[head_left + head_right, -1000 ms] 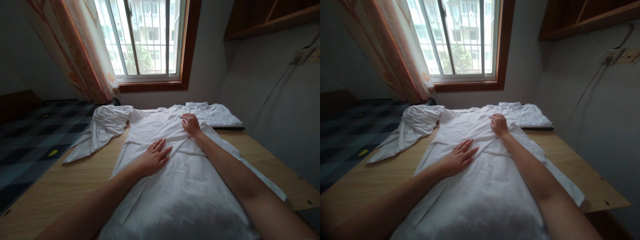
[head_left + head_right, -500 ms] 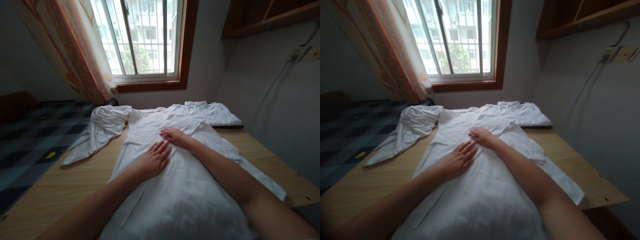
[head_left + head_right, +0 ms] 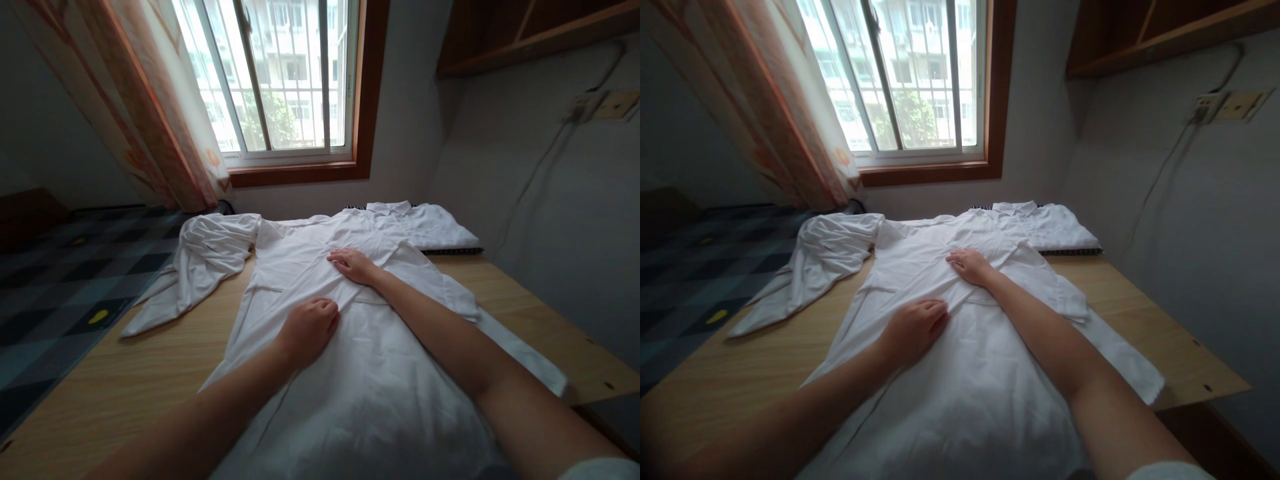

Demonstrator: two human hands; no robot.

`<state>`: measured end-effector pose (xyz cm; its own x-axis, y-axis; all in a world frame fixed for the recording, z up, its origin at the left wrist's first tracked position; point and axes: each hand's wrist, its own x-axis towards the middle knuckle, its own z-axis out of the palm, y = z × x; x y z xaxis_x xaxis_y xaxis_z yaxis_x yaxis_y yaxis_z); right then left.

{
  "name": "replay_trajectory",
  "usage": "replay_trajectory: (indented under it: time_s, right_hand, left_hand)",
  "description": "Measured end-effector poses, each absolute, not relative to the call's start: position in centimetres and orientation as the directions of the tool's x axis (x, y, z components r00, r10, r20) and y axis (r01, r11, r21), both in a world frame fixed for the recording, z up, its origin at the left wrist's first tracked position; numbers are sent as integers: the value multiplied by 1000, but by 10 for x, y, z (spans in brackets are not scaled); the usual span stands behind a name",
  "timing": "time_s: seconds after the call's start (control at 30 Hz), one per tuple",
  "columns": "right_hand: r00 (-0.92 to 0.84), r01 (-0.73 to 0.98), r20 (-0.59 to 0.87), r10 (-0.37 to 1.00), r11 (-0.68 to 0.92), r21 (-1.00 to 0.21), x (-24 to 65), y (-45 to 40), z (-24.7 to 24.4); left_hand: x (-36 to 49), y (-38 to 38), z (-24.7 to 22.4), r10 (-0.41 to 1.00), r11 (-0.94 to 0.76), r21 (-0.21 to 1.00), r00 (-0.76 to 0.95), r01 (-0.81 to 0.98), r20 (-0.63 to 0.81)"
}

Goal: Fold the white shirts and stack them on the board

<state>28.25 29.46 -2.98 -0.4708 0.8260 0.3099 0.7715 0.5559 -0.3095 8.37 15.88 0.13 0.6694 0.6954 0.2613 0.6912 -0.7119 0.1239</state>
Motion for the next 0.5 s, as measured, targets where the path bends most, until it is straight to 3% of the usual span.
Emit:
replay_trajectory:
  time_s: [0.2, 0.3, 0.5]
  right_hand:
    - [-506, 808, 134, 852, 522, -274, 277, 297, -17]
    - [-482, 842, 54, 875, 479, -249, 269, 293, -13]
    - [-385, 891, 152, 911, 409, -196, 257, 279, -20]
  left_hand:
    - [83, 164, -6, 571, -821, 264, 727, 507, 382]
    - [83, 166, -9, 579, -812, 350, 717, 467, 387]
    - [82, 162, -13, 664, -731, 394, 716, 558, 218]
